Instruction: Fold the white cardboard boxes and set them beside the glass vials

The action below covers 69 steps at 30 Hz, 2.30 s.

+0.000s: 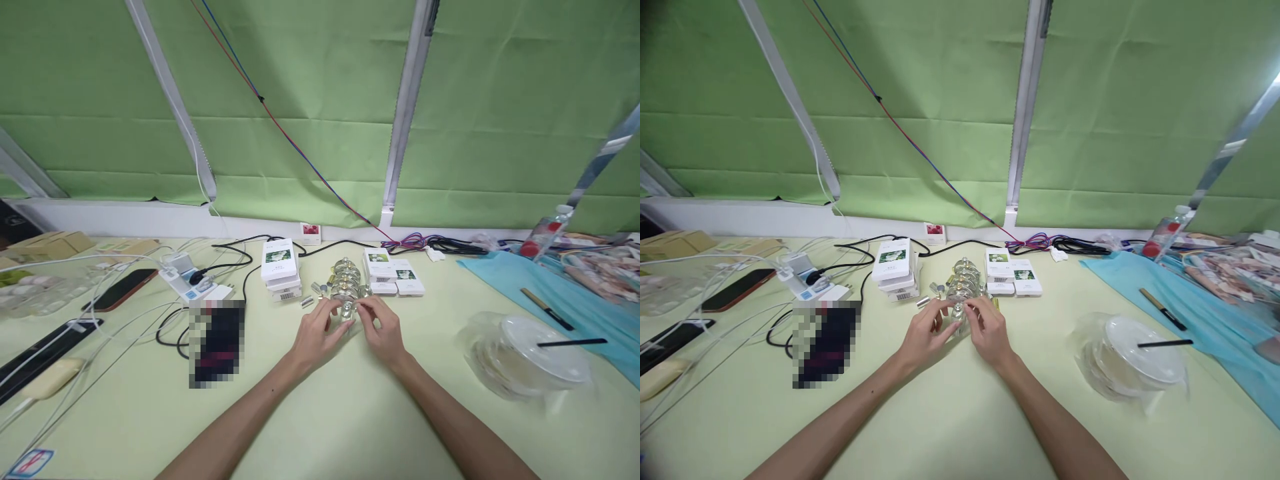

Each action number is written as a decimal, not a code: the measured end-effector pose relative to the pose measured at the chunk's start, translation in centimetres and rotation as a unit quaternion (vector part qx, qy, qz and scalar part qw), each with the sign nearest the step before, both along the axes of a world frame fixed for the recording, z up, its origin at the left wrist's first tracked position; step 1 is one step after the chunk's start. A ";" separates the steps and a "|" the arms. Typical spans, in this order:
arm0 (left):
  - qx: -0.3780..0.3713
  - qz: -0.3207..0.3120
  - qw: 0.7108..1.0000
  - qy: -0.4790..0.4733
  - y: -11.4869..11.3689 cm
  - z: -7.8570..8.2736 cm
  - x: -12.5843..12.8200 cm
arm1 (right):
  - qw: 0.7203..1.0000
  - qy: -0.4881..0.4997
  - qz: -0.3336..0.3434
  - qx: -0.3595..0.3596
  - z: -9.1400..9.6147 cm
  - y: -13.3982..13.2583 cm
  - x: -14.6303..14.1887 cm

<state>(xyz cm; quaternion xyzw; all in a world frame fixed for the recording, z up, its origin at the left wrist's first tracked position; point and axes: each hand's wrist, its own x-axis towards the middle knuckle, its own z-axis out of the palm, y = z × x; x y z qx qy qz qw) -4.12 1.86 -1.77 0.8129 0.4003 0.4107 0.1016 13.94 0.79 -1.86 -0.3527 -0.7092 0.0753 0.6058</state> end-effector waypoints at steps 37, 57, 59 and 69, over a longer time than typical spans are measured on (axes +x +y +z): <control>-0.196 -0.072 0.977 0.029 -0.5 1.3 0.2 | 0.997 -0.014 0.046 -0.060 -0.4 0.2 -0.3; -0.200 -0.074 0.976 0.033 -0.6 1.3 0.2 | 0.997 -0.009 0.028 -0.066 -0.6 0.6 -0.4; -0.200 -0.076 0.976 0.032 -0.6 1.3 0.2 | 0.997 -0.007 0.031 -0.069 -0.6 0.5 -0.3; -0.189 -0.073 0.979 0.023 -0.5 1.0 0.1 | 0.998 -0.003 0.033 -0.056 -0.4 0.6 -0.4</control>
